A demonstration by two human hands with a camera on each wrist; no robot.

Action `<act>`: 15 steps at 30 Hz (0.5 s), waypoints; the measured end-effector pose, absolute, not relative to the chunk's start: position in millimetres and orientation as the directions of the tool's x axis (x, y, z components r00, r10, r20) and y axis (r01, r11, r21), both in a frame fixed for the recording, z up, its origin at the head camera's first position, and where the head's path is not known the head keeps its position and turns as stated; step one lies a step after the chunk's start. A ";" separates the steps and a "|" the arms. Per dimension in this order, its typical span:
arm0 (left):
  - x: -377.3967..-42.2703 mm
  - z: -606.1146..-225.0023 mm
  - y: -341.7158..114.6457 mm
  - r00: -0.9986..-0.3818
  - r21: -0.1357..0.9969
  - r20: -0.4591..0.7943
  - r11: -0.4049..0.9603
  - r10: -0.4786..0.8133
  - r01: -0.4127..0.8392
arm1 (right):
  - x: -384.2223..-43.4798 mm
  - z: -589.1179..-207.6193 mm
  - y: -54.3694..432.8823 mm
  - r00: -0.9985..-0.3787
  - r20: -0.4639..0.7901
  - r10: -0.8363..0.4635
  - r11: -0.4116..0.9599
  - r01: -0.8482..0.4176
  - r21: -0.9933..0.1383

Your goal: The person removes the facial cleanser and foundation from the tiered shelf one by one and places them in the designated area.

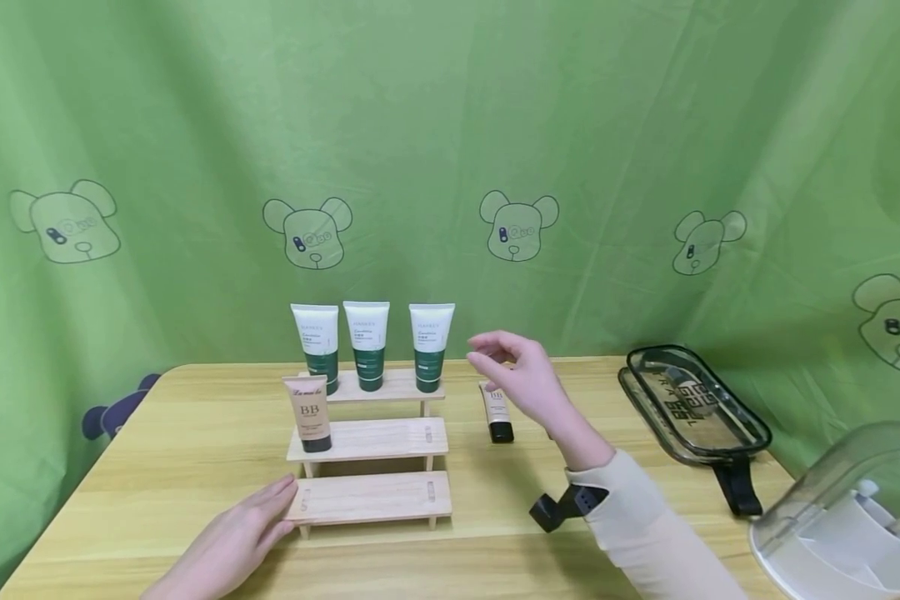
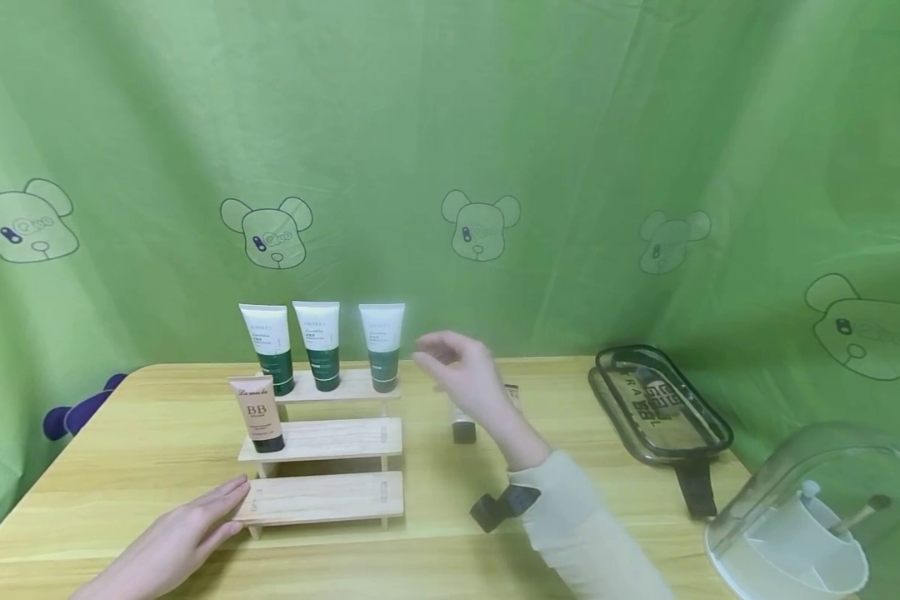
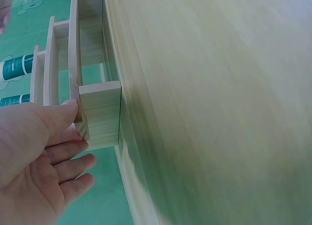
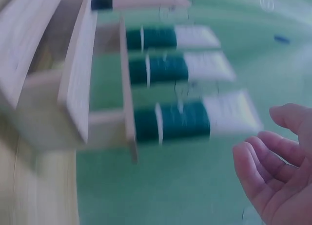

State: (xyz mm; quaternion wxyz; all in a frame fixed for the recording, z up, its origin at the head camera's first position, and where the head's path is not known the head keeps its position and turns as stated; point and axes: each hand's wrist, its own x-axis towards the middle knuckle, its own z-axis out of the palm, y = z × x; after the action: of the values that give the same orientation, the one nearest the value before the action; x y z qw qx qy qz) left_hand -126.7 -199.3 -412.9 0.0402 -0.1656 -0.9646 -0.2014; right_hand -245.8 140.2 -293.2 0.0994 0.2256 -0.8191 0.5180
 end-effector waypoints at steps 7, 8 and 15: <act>-126.7 -413.5 -199.6 -0.933 0.366 0.175 0.859 0.315 0.358 | -239.3 -297.3 99.7 -0.828 0.429 -0.360 0.349 -0.546 -0.762; -126.8 -413.7 -199.5 -0.932 0.365 0.176 0.859 0.315 0.359 | -239.8 -299.8 94.4 -0.823 0.431 -0.370 0.356 -0.554 -0.753; -126.0 -414.1 -200.5 -0.931 0.357 0.181 0.861 0.317 0.362 | -241.5 -316.7 61.9 -0.803 0.397 -0.444 0.364 -0.567 -0.739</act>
State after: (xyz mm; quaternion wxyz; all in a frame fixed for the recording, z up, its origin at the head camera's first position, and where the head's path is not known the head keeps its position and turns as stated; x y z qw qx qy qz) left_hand -126.0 -200.5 -414.1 0.0583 -0.1764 -0.9628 -0.1962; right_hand -241.5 61.9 -316.7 0.0650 0.3071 -0.8234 0.4727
